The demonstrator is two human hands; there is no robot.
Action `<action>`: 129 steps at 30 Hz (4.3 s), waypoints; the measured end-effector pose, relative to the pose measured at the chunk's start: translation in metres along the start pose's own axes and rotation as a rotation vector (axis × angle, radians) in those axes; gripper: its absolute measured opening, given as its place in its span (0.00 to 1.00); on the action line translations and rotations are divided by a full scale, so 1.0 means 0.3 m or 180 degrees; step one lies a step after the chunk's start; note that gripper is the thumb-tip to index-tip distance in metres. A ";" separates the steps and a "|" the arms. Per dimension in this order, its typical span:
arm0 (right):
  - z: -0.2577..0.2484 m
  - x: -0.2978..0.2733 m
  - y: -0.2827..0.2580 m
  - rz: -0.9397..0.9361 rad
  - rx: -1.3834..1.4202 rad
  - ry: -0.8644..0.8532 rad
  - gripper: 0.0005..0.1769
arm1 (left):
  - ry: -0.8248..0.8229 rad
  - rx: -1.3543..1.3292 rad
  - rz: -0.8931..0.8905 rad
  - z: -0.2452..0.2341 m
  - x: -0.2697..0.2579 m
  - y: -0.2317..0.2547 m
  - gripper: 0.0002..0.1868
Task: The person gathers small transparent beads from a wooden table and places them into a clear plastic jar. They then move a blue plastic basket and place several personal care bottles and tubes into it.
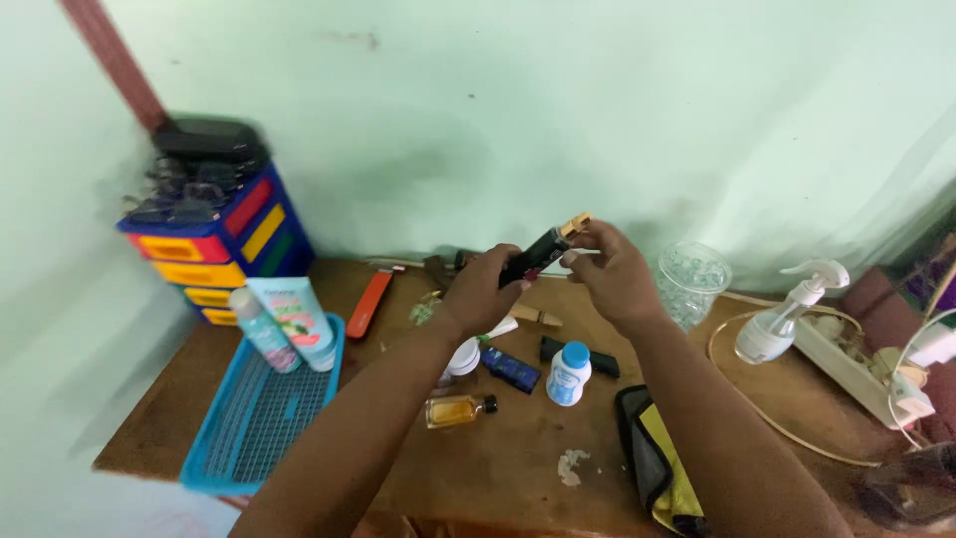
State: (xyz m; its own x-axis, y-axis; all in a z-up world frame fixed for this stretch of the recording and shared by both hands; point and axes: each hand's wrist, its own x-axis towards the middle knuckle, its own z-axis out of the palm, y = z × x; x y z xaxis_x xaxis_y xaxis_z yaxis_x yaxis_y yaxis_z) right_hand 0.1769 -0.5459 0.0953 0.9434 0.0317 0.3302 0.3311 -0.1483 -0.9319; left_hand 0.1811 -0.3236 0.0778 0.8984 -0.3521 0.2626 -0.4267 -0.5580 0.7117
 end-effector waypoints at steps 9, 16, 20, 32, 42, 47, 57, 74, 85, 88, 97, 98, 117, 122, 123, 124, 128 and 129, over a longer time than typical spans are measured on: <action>0.160 -0.123 -0.019 -0.0328 -0.0619 -0.0822 0.28 | 0.0737 -0.0443 0.0178 -0.026 -0.299 0.121 0.27; 0.322 -0.222 -0.112 -0.0312 -0.0221 -0.0915 0.31 | 0.1475 0.0461 0.0232 -0.044 -0.377 -0.078 0.26; 0.458 -0.228 -0.112 -0.0254 -0.0003 -0.1069 0.30 | 0.1351 -0.0030 0.0251 -0.176 -0.498 -0.092 0.25; 1.011 -0.349 -0.196 -0.0304 -0.0335 -0.1329 0.26 | 0.1319 0.0048 -0.0519 -0.549 -0.837 -0.376 0.27; 1.244 -0.378 -0.088 0.0051 -0.0761 -0.1202 0.25 | 0.1174 0.0232 -0.0543 -0.621 -0.928 -0.606 0.25; 1.274 -0.404 -0.088 0.0274 -0.1226 -0.1043 0.22 | 0.0791 0.0901 -0.0649 -0.630 -0.922 -0.684 0.25; 1.337 -0.393 -0.008 0.0159 -0.1348 -0.1098 0.22 | 0.1103 0.1586 -0.0581 -0.601 -0.908 -0.735 0.19; 1.344 -0.419 -0.036 -0.0095 -0.1817 -0.1186 0.27 | 0.1149 0.1441 -0.0593 -0.583 -0.919 -0.728 0.21; 1.252 -0.432 -0.032 -0.0790 -0.1631 -0.0684 0.21 | 0.1612 0.1079 -0.0235 -0.633 -0.920 -0.562 0.20; 1.203 -0.421 -0.053 -0.0644 -0.1310 -0.0800 0.20 | 0.1826 0.1259 0.0435 -0.622 -0.884 -0.533 0.17; 0.996 -0.374 -0.029 -0.0783 -0.1516 -0.0455 0.14 | 0.1230 0.0786 0.0854 -0.447 -0.743 -0.421 0.15; 0.973 -0.354 0.009 -0.0804 -0.1820 -0.0331 0.13 | 0.1119 0.0862 0.0791 -0.424 -0.716 -0.413 0.15; 0.199 -0.007 0.029 -0.0143 -0.2845 -0.1085 0.26 | 0.0314 0.2389 -0.0098 -0.071 -0.184 -0.238 0.25; 0.077 0.100 0.230 -0.0013 -0.2864 -0.1182 0.25 | -0.0026 0.2227 -0.0598 -0.017 -0.114 -0.184 0.26; 0.061 0.131 0.293 0.0124 -0.2928 -0.1237 0.26 | -0.0017 0.2074 -0.0614 -0.005 -0.098 -0.181 0.22; 0.048 0.153 0.327 0.0125 -0.2928 -0.1252 0.26 | -0.0018 0.2069 -0.0627 -0.005 -0.083 -0.176 0.22; 0.023 0.214 0.413 0.0390 -0.2915 -0.1564 0.29 | -0.0200 0.1779 -0.0889 0.016 -0.004 -0.204 0.20; 0.020 0.231 0.417 0.0441 -0.2959 -0.1694 0.30 | -0.0084 0.1741 -0.0923 0.023 0.032 -0.221 0.19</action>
State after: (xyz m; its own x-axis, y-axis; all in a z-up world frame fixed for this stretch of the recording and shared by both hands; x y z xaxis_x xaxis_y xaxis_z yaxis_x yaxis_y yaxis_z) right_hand 0.2838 -0.5563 0.0007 0.9331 0.3492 -0.0860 0.2880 -0.8687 -0.4030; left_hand 0.2173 -0.2952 0.0285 0.9859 -0.1430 0.0873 -0.1634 -0.9357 0.3127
